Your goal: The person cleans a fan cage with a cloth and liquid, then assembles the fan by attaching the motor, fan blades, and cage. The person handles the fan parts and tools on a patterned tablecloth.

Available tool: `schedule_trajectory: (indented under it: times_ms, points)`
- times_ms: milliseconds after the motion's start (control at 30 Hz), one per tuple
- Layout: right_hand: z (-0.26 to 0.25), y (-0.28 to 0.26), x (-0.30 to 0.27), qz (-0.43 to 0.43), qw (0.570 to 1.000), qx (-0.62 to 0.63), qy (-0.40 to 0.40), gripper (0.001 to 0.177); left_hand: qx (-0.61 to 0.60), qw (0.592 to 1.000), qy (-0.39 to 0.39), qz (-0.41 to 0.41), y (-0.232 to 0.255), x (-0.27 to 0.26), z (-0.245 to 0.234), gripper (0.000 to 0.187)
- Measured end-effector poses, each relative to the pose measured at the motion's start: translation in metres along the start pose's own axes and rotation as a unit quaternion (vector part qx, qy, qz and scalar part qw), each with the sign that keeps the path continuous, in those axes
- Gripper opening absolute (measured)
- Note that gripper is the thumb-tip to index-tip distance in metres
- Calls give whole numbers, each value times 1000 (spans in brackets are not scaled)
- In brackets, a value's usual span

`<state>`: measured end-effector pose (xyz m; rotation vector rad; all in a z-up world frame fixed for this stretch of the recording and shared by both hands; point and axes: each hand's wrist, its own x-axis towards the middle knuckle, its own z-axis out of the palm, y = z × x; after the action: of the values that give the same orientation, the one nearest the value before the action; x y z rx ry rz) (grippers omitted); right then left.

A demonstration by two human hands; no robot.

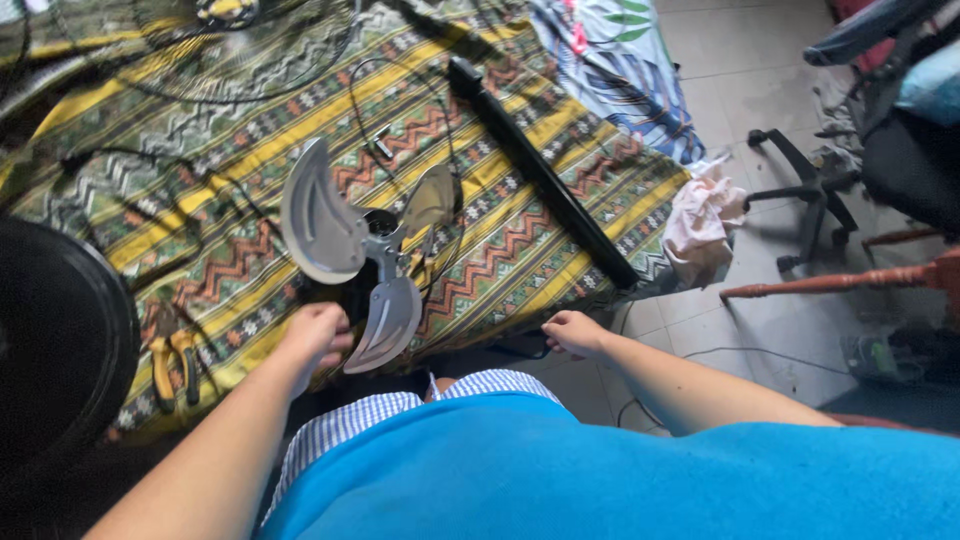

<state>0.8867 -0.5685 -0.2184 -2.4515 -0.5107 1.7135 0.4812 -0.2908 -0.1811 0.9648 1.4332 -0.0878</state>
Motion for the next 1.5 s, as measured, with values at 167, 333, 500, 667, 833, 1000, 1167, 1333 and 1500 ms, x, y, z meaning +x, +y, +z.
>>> schedule_trajectory:
  times_ms: [167,333,500,667,833,1000,1167,1333,1500]
  points:
    - [37,2,-1,-43,998,45,-12,40,63,993,-95,-21,-46,43,-24,36]
    - [74,4,6,-100,994,51,-13,36,183,981,-70,6,-84,63,-53,40]
    - [86,-60,-19,-45,997,57,-31,30,172,982,-43,67,-117,76,-94,42]
    - [102,-153,17,-298,941,151,-49,32,205,977,26,49,-139,37,-148,44]
    - [102,-226,48,-246,965,-49,84,43,229,971,71,-13,-153,-8,-182,46]
    - [100,-250,73,-239,954,-170,65,44,178,977,103,-58,-160,-26,-183,43]
    - [97,-259,59,-251,936,-186,163,48,99,989,102,-32,-160,-22,-155,41]
    - [101,-278,38,-227,969,-94,26,43,82,993,90,-12,-146,-20,-118,39]
    - [107,-289,36,-167,984,-56,-13,33,48,998,46,9,-131,4,-97,35]
